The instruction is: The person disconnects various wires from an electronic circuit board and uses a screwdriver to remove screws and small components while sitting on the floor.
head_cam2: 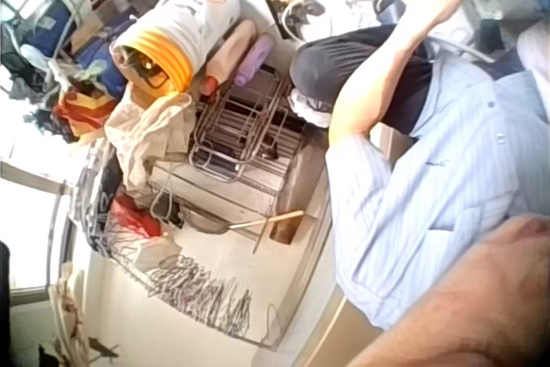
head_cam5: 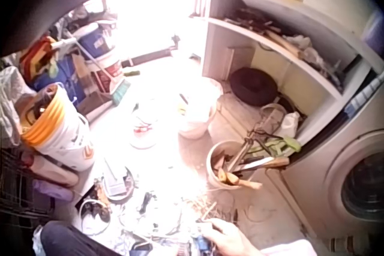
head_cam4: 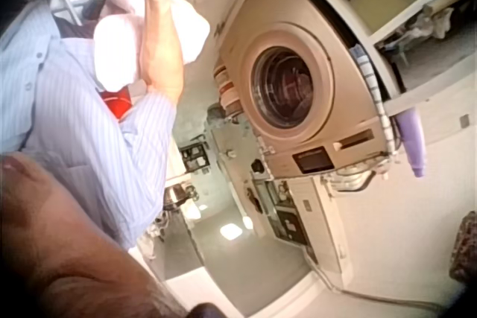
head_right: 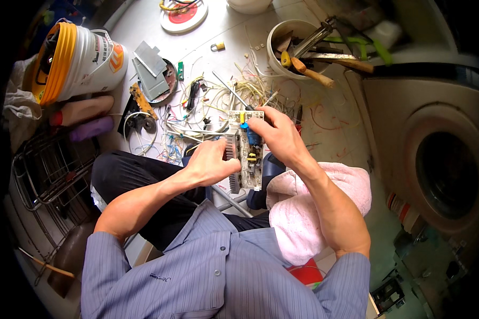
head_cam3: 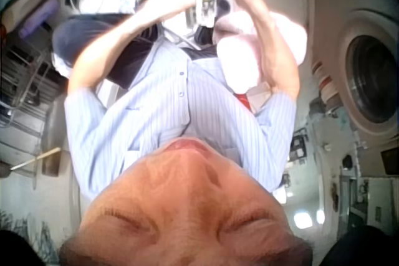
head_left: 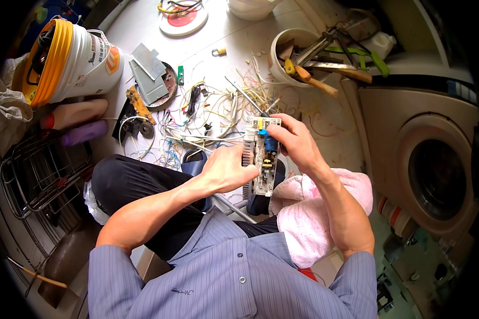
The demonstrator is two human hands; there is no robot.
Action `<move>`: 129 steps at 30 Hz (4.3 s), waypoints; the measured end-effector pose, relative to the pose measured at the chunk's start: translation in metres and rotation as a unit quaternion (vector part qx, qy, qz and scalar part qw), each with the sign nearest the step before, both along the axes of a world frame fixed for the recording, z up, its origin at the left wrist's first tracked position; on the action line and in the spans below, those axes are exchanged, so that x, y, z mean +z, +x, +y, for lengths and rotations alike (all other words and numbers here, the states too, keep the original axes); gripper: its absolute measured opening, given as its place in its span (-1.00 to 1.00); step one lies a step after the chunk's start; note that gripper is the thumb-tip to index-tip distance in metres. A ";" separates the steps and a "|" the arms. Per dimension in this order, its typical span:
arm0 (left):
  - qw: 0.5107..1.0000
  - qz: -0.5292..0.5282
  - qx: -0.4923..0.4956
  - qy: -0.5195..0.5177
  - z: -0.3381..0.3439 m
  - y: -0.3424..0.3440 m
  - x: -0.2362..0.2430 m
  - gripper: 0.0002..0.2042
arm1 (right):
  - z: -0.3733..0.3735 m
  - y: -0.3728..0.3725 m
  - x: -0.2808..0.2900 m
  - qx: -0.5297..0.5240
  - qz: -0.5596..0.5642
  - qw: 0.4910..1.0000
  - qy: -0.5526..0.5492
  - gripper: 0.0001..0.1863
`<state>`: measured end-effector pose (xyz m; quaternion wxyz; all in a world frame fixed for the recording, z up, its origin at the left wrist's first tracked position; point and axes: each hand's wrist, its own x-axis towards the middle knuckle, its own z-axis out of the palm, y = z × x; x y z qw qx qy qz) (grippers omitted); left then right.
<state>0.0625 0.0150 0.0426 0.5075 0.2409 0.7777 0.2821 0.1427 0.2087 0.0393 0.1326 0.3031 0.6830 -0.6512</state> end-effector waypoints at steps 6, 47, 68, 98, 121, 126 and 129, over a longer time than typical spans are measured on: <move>0.997 0.068 -0.022 -0.020 0.002 0.003 0.004 -0.55 | -0.004 0.000 -0.001 0.063 0.003 0.986 0.157 -0.28; 0.981 -0.179 0.047 0.055 0.002 -0.012 0.011 -0.69 | -0.004 -0.006 0.011 -0.039 -0.025 0.992 -0.120 -0.63; 0.996 0.055 0.024 0.059 -0.002 -0.002 0.008 -0.65 | 0.005 0.001 0.000 0.013 0.015 0.997 -0.080 -0.43; 0.998 0.039 0.012 0.038 -0.003 0.002 0.000 -0.64 | 0.005 -0.005 0.010 0.023 -0.021 0.997 -0.074 -0.47; 0.929 -0.355 0.056 0.083 -0.005 -0.003 -0.022 -0.77 | -0.007 -0.004 0.002 -0.010 0.014 0.987 -0.157 -0.55; 0.890 -0.429 0.093 0.125 -0.006 0.000 -0.024 -0.76 | -0.004 -0.002 -0.006 -0.001 -0.002 0.985 -0.172 -0.50; 0.865 -0.471 0.114 0.131 -0.007 0.001 -0.029 -0.76 | -0.004 -0.003 -0.004 -0.005 -0.010 0.985 -0.174 -0.48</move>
